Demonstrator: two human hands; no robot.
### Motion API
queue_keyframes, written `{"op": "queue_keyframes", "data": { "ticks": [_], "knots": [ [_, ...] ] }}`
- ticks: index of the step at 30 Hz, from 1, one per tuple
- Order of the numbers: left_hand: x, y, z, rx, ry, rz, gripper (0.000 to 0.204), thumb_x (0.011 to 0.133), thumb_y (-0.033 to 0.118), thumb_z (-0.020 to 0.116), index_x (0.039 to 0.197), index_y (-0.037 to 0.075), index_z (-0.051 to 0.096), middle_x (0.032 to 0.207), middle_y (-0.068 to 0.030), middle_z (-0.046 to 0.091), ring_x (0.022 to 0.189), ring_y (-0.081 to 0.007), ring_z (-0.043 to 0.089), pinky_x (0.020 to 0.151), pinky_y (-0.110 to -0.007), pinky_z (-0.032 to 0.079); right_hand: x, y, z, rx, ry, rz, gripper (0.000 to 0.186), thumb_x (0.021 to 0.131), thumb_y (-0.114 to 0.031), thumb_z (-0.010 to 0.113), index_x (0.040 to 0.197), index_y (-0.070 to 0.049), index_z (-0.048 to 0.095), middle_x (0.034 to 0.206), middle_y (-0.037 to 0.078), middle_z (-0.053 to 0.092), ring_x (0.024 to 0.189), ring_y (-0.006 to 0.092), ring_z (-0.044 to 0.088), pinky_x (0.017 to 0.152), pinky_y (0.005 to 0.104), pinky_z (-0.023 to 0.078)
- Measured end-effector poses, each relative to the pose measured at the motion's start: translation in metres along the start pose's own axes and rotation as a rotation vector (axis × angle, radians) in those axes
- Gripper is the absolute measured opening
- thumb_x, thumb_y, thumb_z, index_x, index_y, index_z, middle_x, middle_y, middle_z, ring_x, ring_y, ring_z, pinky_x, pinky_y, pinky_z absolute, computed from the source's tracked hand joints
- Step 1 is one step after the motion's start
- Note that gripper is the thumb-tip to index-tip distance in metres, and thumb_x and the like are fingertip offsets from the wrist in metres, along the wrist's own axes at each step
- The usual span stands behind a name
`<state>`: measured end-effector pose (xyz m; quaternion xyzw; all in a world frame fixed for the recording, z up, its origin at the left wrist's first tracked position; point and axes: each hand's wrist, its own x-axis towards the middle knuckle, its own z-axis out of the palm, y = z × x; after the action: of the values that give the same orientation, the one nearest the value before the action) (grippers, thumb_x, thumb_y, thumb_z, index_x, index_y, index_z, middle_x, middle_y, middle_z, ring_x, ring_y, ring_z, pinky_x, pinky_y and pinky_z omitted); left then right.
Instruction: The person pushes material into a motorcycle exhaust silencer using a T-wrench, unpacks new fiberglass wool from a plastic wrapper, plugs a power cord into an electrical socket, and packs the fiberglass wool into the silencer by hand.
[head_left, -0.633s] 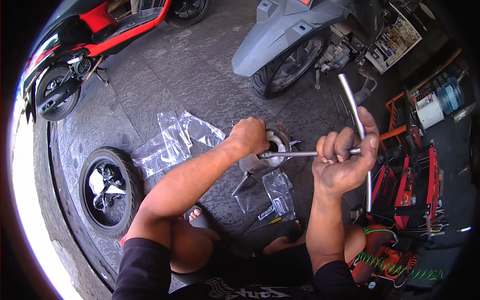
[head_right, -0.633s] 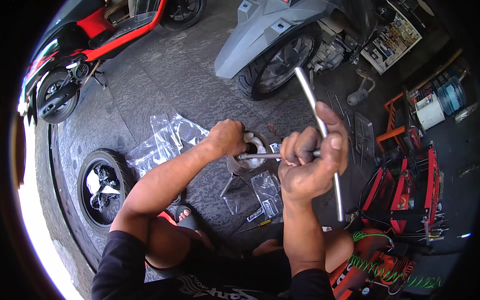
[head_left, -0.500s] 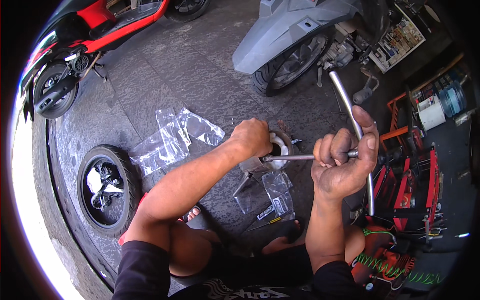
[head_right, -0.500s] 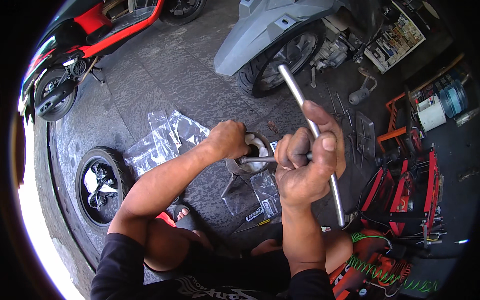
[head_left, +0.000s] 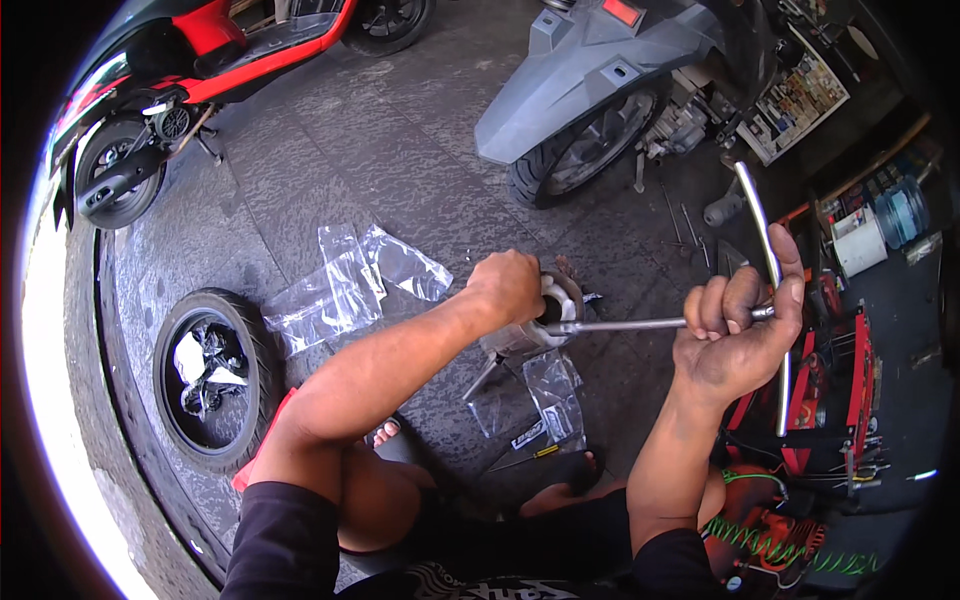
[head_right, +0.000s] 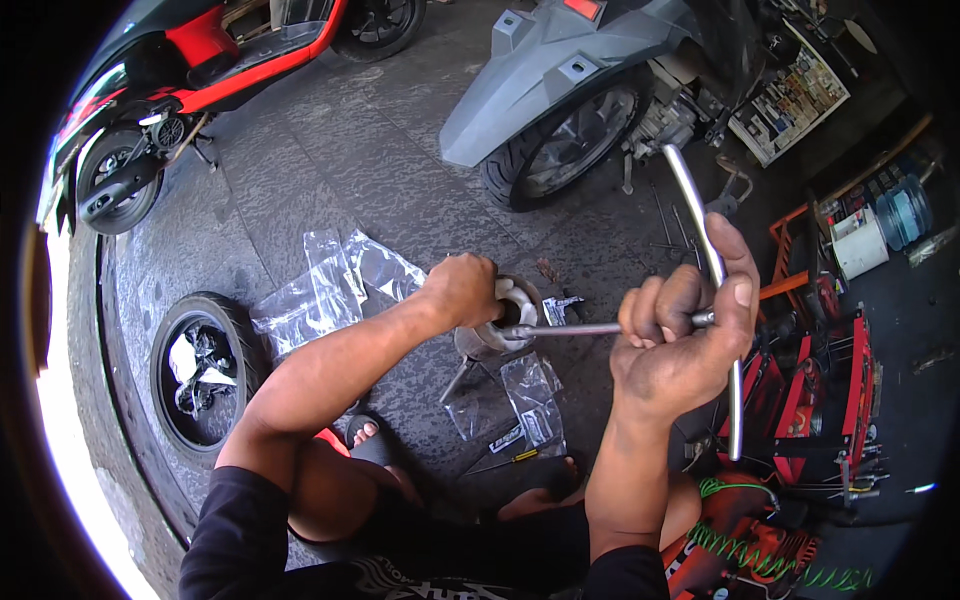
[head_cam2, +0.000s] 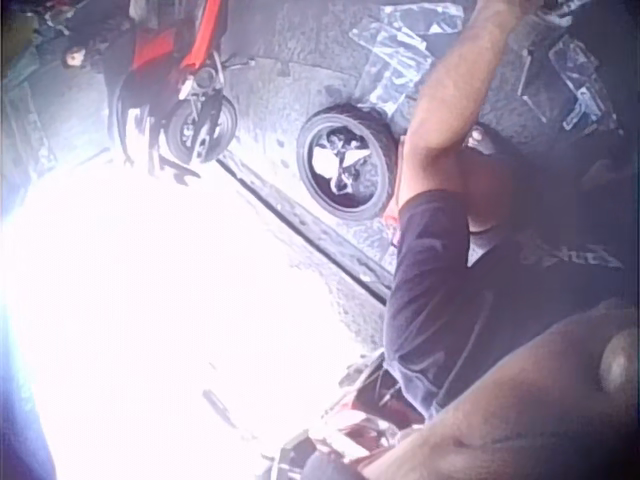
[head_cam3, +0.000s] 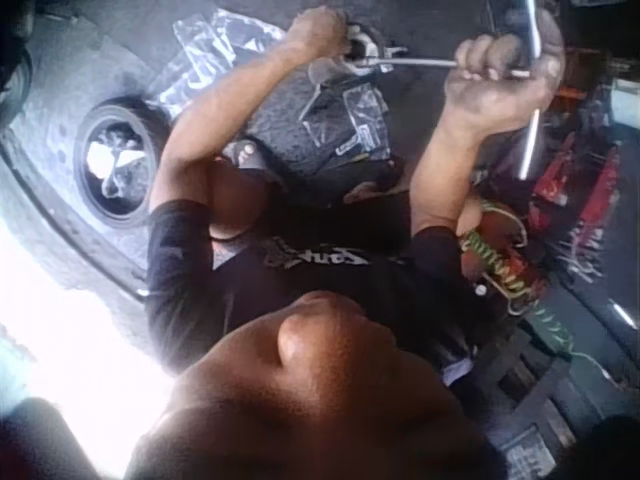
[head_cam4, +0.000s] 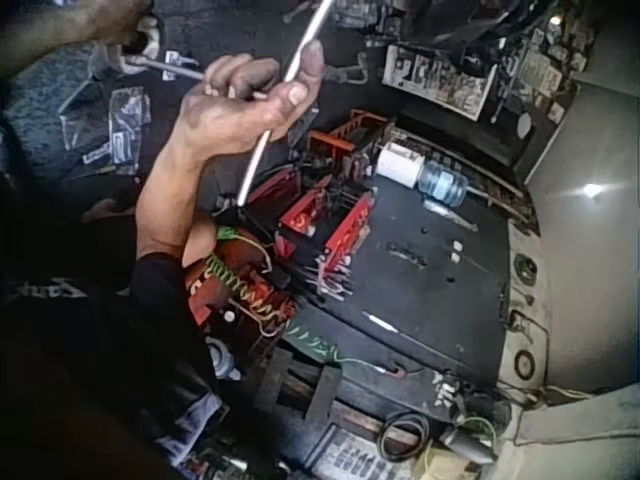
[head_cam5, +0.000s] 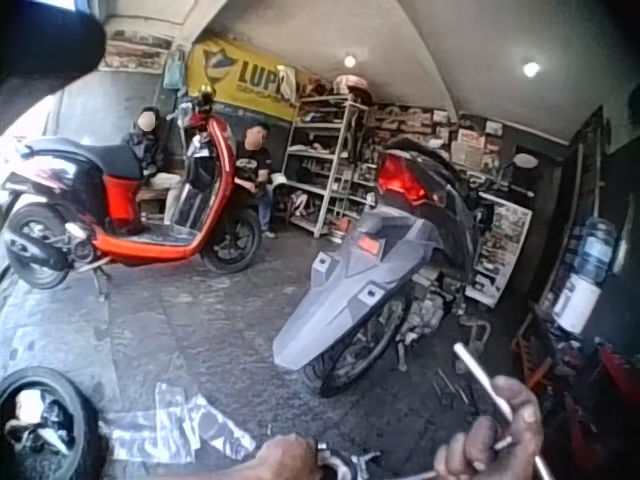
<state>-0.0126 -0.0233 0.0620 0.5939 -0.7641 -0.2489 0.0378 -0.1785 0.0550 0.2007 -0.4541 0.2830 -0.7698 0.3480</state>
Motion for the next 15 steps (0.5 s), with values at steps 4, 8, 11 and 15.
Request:
{"op": "queue_keyframes", "data": {
  "ticks": [4,8,11,15],
  "knots": [
    [-0.001,0.001,-0.003,0.046,-0.002,0.062,0.036,0.075,0.030,0.073,0.091,-0.002,0.076,0.089,-0.0219,0.074,0.090,-0.0352,0.074,0.080,-0.041,0.060,0.000,0.018,-0.001,-0.147,-0.004,-0.033,0.056,0.101,-0.043,0.043,0.126,0.006,0.056,0.053,-0.005,0.021,0.039,0.0052,0.019,0.037,0.0236,0.019],
    [-0.003,0.004,-0.011,0.015,-0.103,0.004,0.032,0.079,0.024,0.071,0.101,0.000,0.075,0.101,-0.0203,0.074,0.097,-0.0339,0.073,0.084,-0.039,0.060,-0.002,0.034,-0.007,-0.117,-0.008,0.016,0.056,0.101,-0.042,0.046,0.123,0.008,0.058,0.053,-0.004,0.024,0.040,0.0052,0.021,0.037,0.0241,0.020],
    [-0.002,0.006,-0.011,0.035,-0.100,0.024,0.033,0.078,0.026,0.073,0.099,0.000,0.075,0.100,-0.0196,0.074,0.097,-0.0337,0.073,0.084,-0.039,0.060,-0.009,0.047,-0.007,-0.121,-0.056,0.042,0.053,0.101,-0.038,0.047,0.122,0.009,0.059,0.054,-0.004,0.027,0.042,0.0052,0.023,0.037,0.0242,0.021],
    [0.005,0.007,-0.012,0.098,-0.091,0.131,0.033,0.078,0.027,0.074,0.098,0.001,0.076,0.099,-0.0189,0.075,0.095,-0.0338,0.073,0.082,-0.040,0.060,-0.007,0.060,0.009,-0.243,-0.212,0.063,0.048,0.103,-0.035,0.046,0.126,0.006,0.056,0.055,-0.005,0.028,0.041,0.0049,0.026,0.038,0.0238,0.025]
  ]
}}
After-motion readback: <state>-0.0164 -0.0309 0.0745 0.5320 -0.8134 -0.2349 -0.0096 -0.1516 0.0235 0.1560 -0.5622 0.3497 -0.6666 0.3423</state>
